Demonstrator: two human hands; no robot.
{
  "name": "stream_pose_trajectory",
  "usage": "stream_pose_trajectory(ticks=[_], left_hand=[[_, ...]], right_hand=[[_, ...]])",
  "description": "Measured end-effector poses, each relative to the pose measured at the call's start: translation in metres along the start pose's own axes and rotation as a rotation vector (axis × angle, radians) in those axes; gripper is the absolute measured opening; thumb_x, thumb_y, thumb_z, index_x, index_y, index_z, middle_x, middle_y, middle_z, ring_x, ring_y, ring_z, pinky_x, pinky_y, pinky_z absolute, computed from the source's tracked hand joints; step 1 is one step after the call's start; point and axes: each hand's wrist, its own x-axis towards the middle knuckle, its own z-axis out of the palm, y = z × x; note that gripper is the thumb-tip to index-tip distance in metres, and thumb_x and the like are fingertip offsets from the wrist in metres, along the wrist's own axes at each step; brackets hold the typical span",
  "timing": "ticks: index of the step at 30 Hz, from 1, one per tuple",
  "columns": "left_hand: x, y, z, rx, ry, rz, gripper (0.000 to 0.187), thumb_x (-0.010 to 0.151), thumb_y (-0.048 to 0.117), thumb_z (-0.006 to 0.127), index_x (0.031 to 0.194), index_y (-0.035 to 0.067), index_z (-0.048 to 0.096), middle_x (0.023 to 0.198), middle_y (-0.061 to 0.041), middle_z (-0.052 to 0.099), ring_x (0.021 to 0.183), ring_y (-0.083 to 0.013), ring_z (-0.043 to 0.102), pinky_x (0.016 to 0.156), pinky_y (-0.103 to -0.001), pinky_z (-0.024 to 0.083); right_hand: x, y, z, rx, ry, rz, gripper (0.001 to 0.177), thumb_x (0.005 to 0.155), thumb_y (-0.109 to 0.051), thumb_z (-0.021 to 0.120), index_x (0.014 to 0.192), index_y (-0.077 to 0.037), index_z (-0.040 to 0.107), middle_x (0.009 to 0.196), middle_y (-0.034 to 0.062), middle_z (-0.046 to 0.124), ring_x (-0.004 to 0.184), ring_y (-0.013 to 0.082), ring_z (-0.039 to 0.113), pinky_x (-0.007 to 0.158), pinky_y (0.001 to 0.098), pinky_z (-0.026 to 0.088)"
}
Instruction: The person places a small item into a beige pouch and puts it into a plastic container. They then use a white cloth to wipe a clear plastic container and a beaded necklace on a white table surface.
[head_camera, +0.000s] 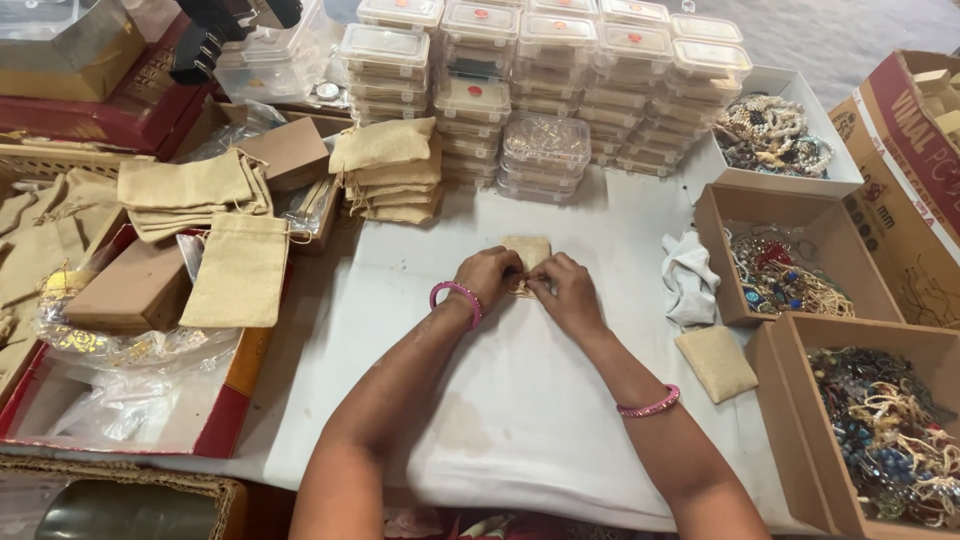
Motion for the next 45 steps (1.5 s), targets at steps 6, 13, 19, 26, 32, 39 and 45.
stream_pose_trajectory(ticks=[6,13,19,26,32,39,45], left_hand=[[-0.002,0.002,-0.017,0.005,-0.052,0.278,0.015,0.088,0.023,0.077,0.099,0.013,0.08,0.101,-0.01,0.072,0.094,-0.0304,0.071,0.085,-0.042,0.056],[-0.005,-0.008,0.002,0.029,0.001,0.221,0.015,0.085,0.024,0.076,0.094,0.013,0.079,0.098,-0.008,0.073,0.092,-0.03,0.071,0.082,-0.041,0.058],[-0.007,-0.002,0.0,0.011,0.05,0.097,0.018,0.083,0.016,0.075,0.098,0.01,0.068,0.093,-0.009,0.072,0.087,-0.0305,0.072,0.077,-0.041,0.058],[-0.01,0.002,-0.007,0.122,0.004,0.22,0.018,0.086,0.019,0.073,0.1,0.013,0.064,0.093,-0.007,0.073,0.092,-0.0296,0.069,0.078,-0.043,0.055],[-0.012,0.014,-0.035,0.21,-0.044,0.436,0.02,0.084,0.028,0.075,0.095,0.012,0.068,0.095,-0.007,0.07,0.093,-0.0293,0.068,0.08,-0.042,0.056],[-0.006,-0.022,0.003,0.479,-0.022,0.566,0.015,0.092,0.028,0.073,0.092,0.013,0.072,0.095,-0.005,0.07,0.094,-0.0242,0.07,0.087,-0.04,0.054],[-0.011,-0.004,-0.019,0.236,0.073,0.478,0.013,0.084,0.025,0.073,0.091,0.014,0.074,0.091,-0.003,0.072,0.089,-0.0252,0.07,0.084,-0.039,0.054]], right_hand=[[-0.004,0.011,0.005,-0.126,-0.023,-0.089,0.012,0.084,-0.014,0.077,0.095,-0.009,0.076,0.096,0.0048,0.07,0.098,0.0263,0.065,0.09,0.0416,0.05],[-0.009,0.0,-0.01,-0.149,-0.119,-0.183,0.035,0.074,-0.017,0.075,0.107,-0.008,0.076,0.114,0.0057,0.066,0.112,0.0261,0.06,0.098,0.0425,0.043],[-0.011,-0.011,-0.009,-0.198,-0.102,-0.207,0.042,0.08,-0.021,0.076,0.119,-0.007,0.074,0.115,0.0078,0.064,0.111,0.0269,0.059,0.098,0.0427,0.041],[-0.01,-0.009,-0.014,-0.154,-0.059,-0.29,0.034,0.077,-0.011,0.074,0.11,-0.005,0.066,0.104,0.0112,0.071,0.103,0.032,0.063,0.098,0.0446,0.046],[-0.01,0.006,-0.01,-0.283,-0.144,-0.385,0.026,0.087,-0.005,0.07,0.111,-0.008,0.063,0.095,0.0078,0.072,0.098,0.0238,0.071,0.113,0.0435,0.047],[-0.01,-0.016,-0.021,-0.19,-0.018,-0.434,0.057,0.073,-0.006,0.071,0.129,-0.005,0.062,0.111,0.0136,0.073,0.104,0.0356,0.066,0.103,0.0456,0.045],[-0.012,0.01,-0.004,-0.109,-0.001,-0.328,0.029,0.089,-0.008,0.073,0.117,-0.009,0.064,0.111,0.0066,0.076,0.096,0.0299,0.067,0.093,0.0416,0.051]])
